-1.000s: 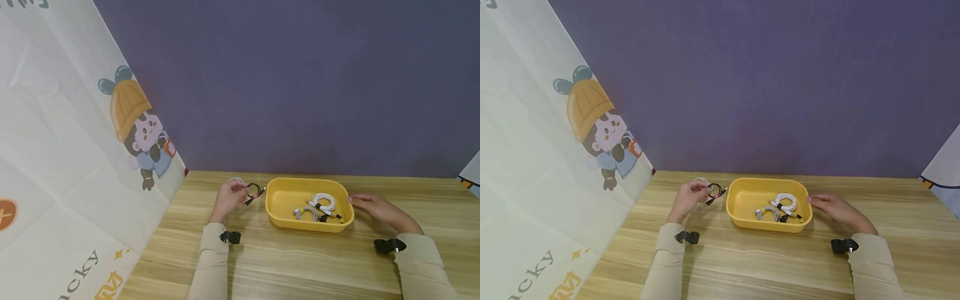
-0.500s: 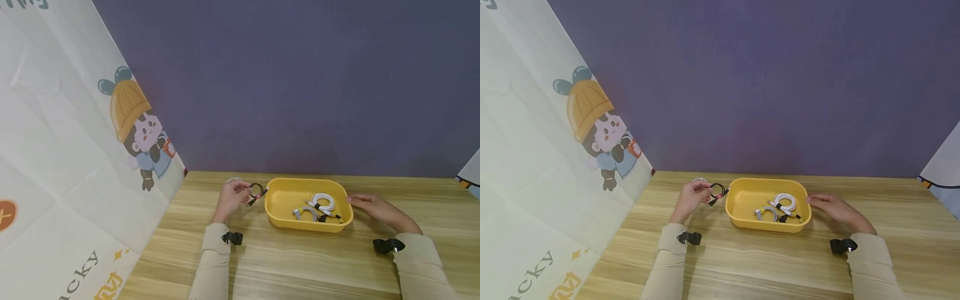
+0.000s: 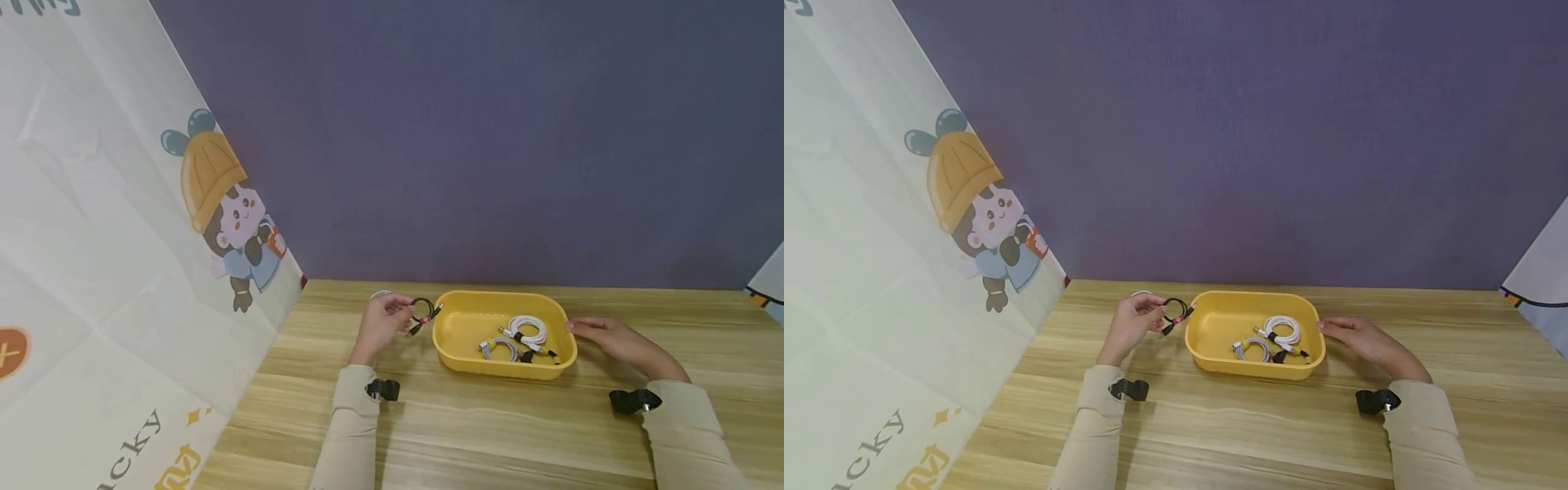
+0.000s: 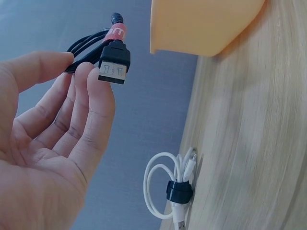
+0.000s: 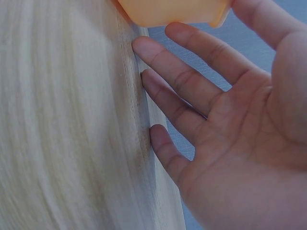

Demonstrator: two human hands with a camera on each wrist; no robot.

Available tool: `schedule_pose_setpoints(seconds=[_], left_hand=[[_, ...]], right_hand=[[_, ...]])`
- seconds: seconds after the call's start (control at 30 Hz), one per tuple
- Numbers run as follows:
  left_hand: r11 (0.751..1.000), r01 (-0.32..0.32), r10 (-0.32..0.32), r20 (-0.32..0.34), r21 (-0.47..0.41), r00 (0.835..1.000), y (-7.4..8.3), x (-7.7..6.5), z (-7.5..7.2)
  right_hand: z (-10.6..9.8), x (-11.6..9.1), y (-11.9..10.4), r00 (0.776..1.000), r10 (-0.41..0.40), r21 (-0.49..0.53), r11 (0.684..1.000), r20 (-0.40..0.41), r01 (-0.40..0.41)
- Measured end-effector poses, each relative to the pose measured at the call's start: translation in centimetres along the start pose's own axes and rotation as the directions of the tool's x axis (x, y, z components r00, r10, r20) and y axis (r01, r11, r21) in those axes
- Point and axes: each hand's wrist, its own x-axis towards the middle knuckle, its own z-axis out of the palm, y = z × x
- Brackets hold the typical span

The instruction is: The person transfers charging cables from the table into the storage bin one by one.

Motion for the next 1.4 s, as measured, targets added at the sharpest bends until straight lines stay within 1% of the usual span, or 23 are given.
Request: schedule_pose_setpoints(seconds=[0.2, 0.33, 0.77, 1.0, 1.2, 1.4], left_hand=[[1.0, -0.006, 0.006, 0.0, -0.017, 1.0, 0.2, 0.0, 0.2], [1.0, 0.005, -0.004, 0.004, -0.025, 1.0, 0.4, -0.1, 0.5], [0.998, -0.062, 0.061, -0.015, -0.031, 0.998, 1.1, -0.2, 1.5], [0.998, -0.048, 0.048, -0.006, -0.047, 0.999, 1.3, -0.4, 2.1], [0.997, -0.064, 0.064, -0.015, -0.044, 0.998, 1.6, -0.5, 2.6], [0.995, -0.077, 0.075, -0.033, -0.063, 0.997, 1.7, -0.5, 3.2]], right_hand=[[0.0, 0.0, -0.1, 1.0, 0.001, 0.005, 1.0, 0.002, -0.001], [0.0, -0.1, -0.1, 1.0, 0.003, 0.011, 1.0, 0.007, -0.003], [-0.1, -0.2, 0.0, 1.0, -0.029, -0.002, 1.0, 0.002, 0.029], [0.0, -0.1, 0.1, 1.0, -0.022, 0.008, 1.0, 0.002, 0.022], [0.0, -0.1, -0.2, 1.0, -0.028, 0.013, 1.0, 0.003, 0.028], [0.0, -0.2, -0.1, 1.0, -0.012, 0.0, 1.0, 0.002, 0.012]])
